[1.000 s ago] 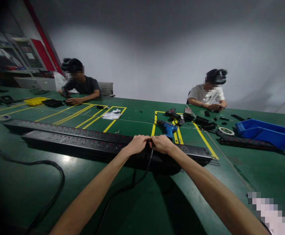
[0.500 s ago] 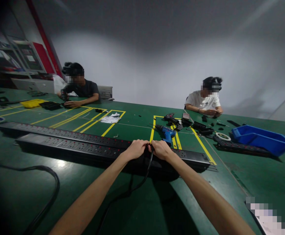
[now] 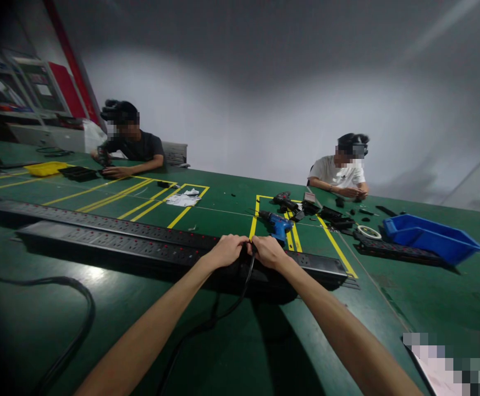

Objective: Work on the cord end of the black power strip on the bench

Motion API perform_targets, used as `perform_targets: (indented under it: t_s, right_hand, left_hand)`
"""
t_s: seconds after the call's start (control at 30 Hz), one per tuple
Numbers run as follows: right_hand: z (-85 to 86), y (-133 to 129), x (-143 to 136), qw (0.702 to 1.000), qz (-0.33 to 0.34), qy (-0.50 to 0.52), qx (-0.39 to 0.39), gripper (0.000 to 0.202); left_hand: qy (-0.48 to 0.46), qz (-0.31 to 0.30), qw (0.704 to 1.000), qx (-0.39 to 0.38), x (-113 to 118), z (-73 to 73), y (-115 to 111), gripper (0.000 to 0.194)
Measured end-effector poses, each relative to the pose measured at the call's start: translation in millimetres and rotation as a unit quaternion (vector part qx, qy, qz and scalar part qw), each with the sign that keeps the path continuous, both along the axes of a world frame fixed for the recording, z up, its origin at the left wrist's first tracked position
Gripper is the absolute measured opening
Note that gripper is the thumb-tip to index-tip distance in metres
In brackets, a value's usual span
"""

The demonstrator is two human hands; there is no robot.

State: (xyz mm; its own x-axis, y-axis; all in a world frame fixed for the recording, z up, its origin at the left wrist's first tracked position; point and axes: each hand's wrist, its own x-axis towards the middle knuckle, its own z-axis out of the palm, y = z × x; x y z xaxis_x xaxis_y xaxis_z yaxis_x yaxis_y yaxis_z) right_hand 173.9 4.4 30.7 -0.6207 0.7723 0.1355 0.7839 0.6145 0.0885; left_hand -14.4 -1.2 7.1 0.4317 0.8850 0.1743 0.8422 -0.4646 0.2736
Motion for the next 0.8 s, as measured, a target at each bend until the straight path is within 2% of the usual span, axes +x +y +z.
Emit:
perform_targets:
  t_s: [0.27,0.4,0.57,0.8]
  right_hand:
    - [3.7,-0.8,-3.3,0.993,0.016,-0.113,0.021,0.031]
    - [6.9,-3.5,-5.6,0.995,-0.021,-0.092,0.019,0.036]
    - [11.9,-5.1,-8.5,0.993,-0.075,-0.086,0.01,0.054]
    - [4.0,-2.9,-7.5,0.993,-0.105,-0.054,0.017,0.055]
  left_hand:
    - [-0.012,-0.007,1.0,0.013,-1.8,-2.0,0.0,0.043]
    - [-0.01,-0.006,1.0,0.01,-2.2,-1.9,-0.6,0.041]
    - [-0.022,-0.008,1.0,0.008,-1.8,-2.2,-1.2,0.042]
    - [-0.018,-0.004,1.0,0.012,-1.0,-3.5,-0.9,0.041]
